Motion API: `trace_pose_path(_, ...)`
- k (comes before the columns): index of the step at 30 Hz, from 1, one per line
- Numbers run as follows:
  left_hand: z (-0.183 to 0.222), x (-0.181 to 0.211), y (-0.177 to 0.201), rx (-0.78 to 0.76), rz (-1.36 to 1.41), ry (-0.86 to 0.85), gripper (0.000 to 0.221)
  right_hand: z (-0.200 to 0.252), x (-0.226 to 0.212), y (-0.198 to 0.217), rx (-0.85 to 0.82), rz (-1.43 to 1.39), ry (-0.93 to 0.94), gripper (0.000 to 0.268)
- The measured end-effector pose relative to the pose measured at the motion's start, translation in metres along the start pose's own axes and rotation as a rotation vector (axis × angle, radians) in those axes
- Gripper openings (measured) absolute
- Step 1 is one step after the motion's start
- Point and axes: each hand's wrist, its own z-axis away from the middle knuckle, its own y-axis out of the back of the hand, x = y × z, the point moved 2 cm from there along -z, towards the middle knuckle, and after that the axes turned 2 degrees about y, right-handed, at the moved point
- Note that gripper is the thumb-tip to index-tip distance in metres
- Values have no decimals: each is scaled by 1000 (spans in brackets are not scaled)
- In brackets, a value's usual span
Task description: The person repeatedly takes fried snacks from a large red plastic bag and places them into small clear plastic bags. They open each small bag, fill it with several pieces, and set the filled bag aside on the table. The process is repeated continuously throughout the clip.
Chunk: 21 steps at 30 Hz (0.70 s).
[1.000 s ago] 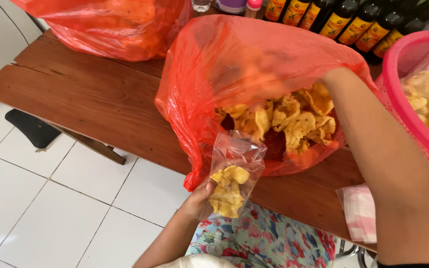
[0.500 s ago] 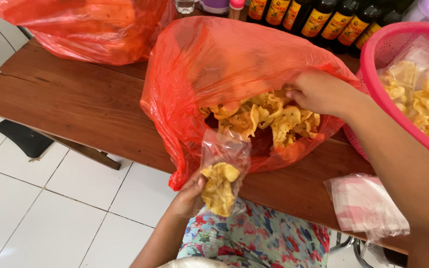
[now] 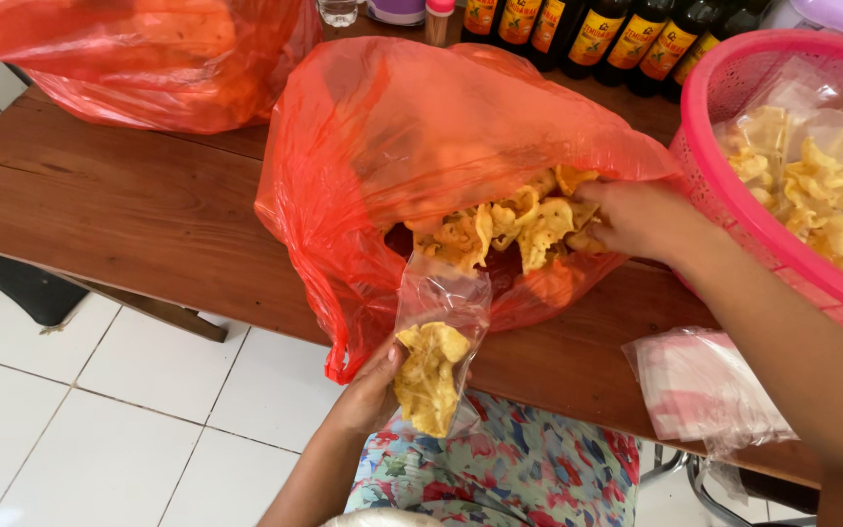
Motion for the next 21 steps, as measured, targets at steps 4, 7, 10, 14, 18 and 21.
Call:
trace_pose_path(4, -2, -4, 0, 9, 9, 23, 78, -6, 25, 1, 169, -369, 20, 42)
trace_pose_path(7, -1, -6, 3, 22, 29, 39, 77, -5, 33, 4, 309, -468, 71, 38)
trace_pose_path(10, -1, -8, 5, 63, 21, 57, 77, -1, 32, 2, 322, -389, -11, 30)
trace_pose_path(14, -1, -7, 4, 33, 14, 49, 78, 10, 26, -11, 40, -12, -150, 42)
trace_pose_path(18, -7, -8, 3, 32, 14, 55, 80, 20, 24, -16, -1, -160, -78, 42)
trace_pose_path(21, -14, -10, -1, -54, 74, 71, 85, 25, 28, -7, 122, -466, -60, 36)
